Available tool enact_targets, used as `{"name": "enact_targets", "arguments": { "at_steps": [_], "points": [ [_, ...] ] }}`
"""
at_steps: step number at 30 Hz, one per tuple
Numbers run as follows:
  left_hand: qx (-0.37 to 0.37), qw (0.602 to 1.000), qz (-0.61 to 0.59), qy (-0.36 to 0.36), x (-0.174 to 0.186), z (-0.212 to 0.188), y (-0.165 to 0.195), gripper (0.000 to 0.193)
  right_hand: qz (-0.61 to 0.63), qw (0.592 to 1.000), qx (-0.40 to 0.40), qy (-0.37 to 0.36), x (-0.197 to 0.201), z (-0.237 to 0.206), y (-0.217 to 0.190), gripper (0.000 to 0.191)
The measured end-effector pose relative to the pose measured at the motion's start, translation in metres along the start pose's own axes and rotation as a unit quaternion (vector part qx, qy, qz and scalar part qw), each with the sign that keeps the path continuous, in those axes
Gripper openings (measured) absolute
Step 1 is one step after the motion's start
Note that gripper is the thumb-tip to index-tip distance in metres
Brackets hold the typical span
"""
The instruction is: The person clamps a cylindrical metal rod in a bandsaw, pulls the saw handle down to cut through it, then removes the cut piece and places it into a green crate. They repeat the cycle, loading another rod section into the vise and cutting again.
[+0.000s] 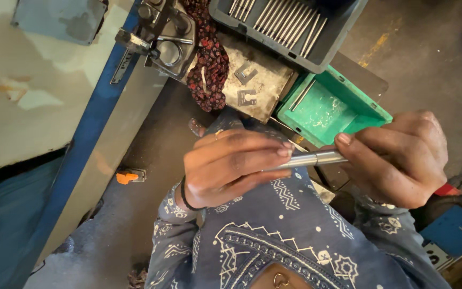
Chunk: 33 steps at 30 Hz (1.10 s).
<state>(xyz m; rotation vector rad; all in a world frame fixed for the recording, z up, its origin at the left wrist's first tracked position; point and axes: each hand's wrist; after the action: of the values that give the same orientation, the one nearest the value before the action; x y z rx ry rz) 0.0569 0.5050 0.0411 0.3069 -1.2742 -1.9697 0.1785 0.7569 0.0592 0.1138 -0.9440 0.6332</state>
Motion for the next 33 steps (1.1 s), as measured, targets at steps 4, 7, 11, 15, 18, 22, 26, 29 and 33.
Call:
{"name": "enact_targets", "arguments": {
  "at_steps": [4, 7, 11, 15, 18, 22, 26, 29, 33],
  "points": [
    [0.008, 1.000, 0.004, -0.013, 0.001, 0.001, 0.003, 0.034, 0.021, 1.000, -0.004, 0.004, 0.002, -0.007, 0.002, 0.029],
    [-0.004, 1.000, 0.009, -0.018, 0.000, 0.004, 0.004, 0.034, 0.014, 0.996, -0.055, 0.071, -0.006, -0.011, -0.004, 0.035],
    [-0.004, 1.000, 0.022, -0.020, -0.002, 0.007, 0.002, 0.032, 0.007, 0.989, -0.046, 0.137, -0.023, -0.019, 0.003, 0.037],
    [0.037, 0.999, 0.016, -0.025, -0.005, 0.004, -0.002, 0.030, 0.072, 0.974, -0.196, 0.086, -0.021, -0.031, -0.014, 0.038],
    [0.101, 0.994, 0.031, -0.034, -0.016, -0.004, -0.011, 0.030, 0.070, 0.962, -0.262, 0.031, -0.016, -0.041, -0.023, 0.035],
    [0.175, 0.982, 0.053, -0.051, -0.046, -0.014, -0.039, 0.028, 0.034, 0.955, -0.292, -0.042, -0.026, -0.059, -0.019, 0.029],
    [0.232, 0.966, 0.065, -0.096, -0.075, -0.020, -0.075, 0.022, 0.040, 0.947, -0.314, -0.049, -0.039, -0.078, -0.019, 0.027],
    [0.151, 0.969, 0.062, -0.183, -0.086, -0.024, -0.098, 0.020, 0.062, 0.950, -0.304, -0.030, -0.048, -0.089, -0.022, 0.028],
    [0.313, 0.884, 0.041, -0.345, -0.095, -0.035, -0.119, 0.029, 0.065, 0.956, -0.282, -0.052, -0.061, -0.100, -0.027, 0.026]
  ]
}}
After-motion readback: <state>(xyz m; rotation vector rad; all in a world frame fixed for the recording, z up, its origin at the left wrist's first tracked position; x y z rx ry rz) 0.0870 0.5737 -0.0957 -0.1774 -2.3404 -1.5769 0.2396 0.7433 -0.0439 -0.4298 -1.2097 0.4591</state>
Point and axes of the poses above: each hand's wrist, its own z-axis towards the middle knuckle, its own x-axis out of the back of the hand, y = z × x, and after that the axes turned 4 degrees about x, right-handed
